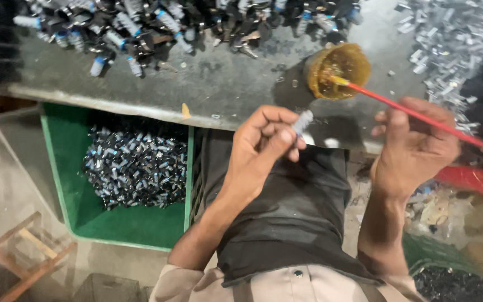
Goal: The person picks small metal lock components one at a time from a large pile on the workbench, dips a long-handled brush into a yellow bowl of liquid, and brushes the liquid onto each component. They then fit a small part onto the treated component and place it back on the bench, repeating the cycle.
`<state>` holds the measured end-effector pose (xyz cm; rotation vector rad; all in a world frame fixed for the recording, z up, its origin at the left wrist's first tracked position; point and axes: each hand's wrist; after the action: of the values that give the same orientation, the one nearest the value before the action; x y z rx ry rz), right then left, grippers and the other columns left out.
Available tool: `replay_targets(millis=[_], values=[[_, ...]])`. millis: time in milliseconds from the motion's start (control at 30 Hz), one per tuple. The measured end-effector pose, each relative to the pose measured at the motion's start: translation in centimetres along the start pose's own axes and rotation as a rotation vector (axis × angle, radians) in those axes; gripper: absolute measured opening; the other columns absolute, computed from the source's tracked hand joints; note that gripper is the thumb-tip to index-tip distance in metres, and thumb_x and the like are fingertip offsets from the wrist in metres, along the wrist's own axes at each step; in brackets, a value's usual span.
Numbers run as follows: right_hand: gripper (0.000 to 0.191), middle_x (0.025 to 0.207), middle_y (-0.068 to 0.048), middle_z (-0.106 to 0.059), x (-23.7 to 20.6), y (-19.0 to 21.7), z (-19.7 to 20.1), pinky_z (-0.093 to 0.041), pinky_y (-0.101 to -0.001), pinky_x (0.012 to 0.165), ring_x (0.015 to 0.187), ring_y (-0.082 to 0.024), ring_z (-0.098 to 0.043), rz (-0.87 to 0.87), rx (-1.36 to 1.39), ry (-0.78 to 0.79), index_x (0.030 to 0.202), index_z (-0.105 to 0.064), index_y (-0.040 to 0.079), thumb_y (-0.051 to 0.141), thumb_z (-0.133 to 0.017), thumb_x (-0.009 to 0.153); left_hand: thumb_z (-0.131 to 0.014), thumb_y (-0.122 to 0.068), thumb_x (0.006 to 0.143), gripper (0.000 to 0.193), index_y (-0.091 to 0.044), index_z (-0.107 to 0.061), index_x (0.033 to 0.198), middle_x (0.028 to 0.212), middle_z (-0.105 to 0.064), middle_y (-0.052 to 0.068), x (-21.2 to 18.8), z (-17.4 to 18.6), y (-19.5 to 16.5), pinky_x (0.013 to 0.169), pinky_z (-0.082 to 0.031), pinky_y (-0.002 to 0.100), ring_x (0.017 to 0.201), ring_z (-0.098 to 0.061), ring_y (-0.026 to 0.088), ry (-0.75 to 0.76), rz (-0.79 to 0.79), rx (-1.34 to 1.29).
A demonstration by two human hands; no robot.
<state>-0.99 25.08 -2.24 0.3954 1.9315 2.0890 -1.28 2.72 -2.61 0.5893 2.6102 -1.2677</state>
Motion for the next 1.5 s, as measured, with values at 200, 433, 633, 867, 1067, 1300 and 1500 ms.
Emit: replay_targets(millis=[200, 433, 633, 867, 1067, 1300, 1500], values=[[0.015, 0.101, -0.018, -0.073, 0.9, 1.0, 1.4, -0.066, -0.0308, 0.079, 0.088, -0.026, -0.077, 0.135, -0.132, -0.05, 0.122, -0.062, -0.01, 0.002, -0.071, 0.116, -0.062, -0.019, 0.109, 0.022, -0.003, -0.059, 0.124, 0.094, -0.063, 0.006, 3.8, -0.5, 2.3, 0.078, -0.05, 0.029, 0.083, -0.058, 0.013, -0.025, 0.111, -0.45], [0.022, 0.099, -0.017, -0.07, 0.5, 0.4, 1.2, -0.063, -0.0318, 0.077, 0.085, -0.026, -0.074, 0.059, 0.142, -0.077, 0.122, -0.06, -0.01, 0.008, -0.073, 0.118, -0.065, -0.023, 0.107, 0.025, -0.005, -0.06, 0.123, 0.092, -0.063, 0.005, 3.7, -0.8, 2.4, 0.076, -0.05, 0.03, 0.077, -0.057, 0.013, -0.011, 0.19, -0.552], [0.023, 0.102, -0.013, -0.074, 1.7, 2.0, 0.1, -0.067, -0.0293, 0.084, 0.089, -0.019, -0.077, -0.03, -0.219, 0.008, 0.12, -0.068, -0.006, 0.013, -0.062, 0.109, -0.064, -0.025, 0.107, 0.028, -0.005, -0.058, 0.125, 0.089, -0.06, 0.004, 2.6, -0.8, 3.1, 0.076, -0.048, 0.03, 0.075, -0.053, 0.012, 0.017, 0.225, -0.605], [0.029, 0.095, -0.006, -0.072, -0.5, 3.0, -2.8, -0.055, -0.0303, 0.071, 0.085, -0.016, -0.067, 0.001, -0.645, 0.57, 0.124, -0.074, 0.013, 0.014, -0.075, 0.095, -0.065, -0.035, 0.104, 0.049, -0.006, -0.059, 0.144, 0.086, -0.056, 0.002, -2.0, 3.2, -5.4, 0.072, -0.042, 0.029, 0.079, -0.05, 0.015, 0.079, 0.081, 0.028], [0.037, 0.091, -0.003, -0.061, -0.4, 0.9, -5.8, -0.051, -0.0392, 0.07, 0.085, -0.026, -0.056, 0.336, -0.801, 0.658, 0.127, -0.074, 0.019, 0.024, -0.079, 0.091, -0.071, -0.03, 0.094, 0.015, -0.019, -0.076, 0.102, 0.13, -0.064, 0.014, -5.9, 7.9, -15.0, 0.091, -0.048, 0.052, 0.126, -0.056, 0.039, -0.138, 0.291, 2.342], [0.033, 0.095, -0.003, -0.059, -0.5, 0.0, -6.2, -0.051, -0.0409, 0.067, 0.087, -0.028, -0.057, 0.496, -0.92, 0.751, 0.118, -0.071, 0.022, 0.022, -0.078, 0.085, -0.07, -0.007, 0.094, 0.02, -0.008, -0.069, 0.114, 0.134, -0.061, 0.014, 5.8, -0.5, -18.1, 0.105, -0.043, 0.052, 0.128, -0.054, 0.04, 0.39, -0.819, 1.816], [0.014, 0.084, -0.003, -0.061, -2.4, -0.7, -5.2, -0.05, -0.039, 0.064, 0.078, -0.025, -0.059, 0.271, -0.592, 0.607, 0.096, -0.076, 0.016, 0.015, -0.083, 0.083, -0.071, -0.011, 0.091, 0.018, -0.014, -0.07, 0.109, 0.135, -0.059, 0.01, 21.7, -6.1, -10.1, 0.091, -0.05, 0.05, 0.121, -0.057, 0.033, 0.936, -0.86, 1.78]])
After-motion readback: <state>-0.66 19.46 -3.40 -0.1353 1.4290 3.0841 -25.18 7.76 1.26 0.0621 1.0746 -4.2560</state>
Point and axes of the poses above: each hand's wrist, its own x-axis towards the middle knuckle, its own z-axis out of the back of the hand, y = z × x
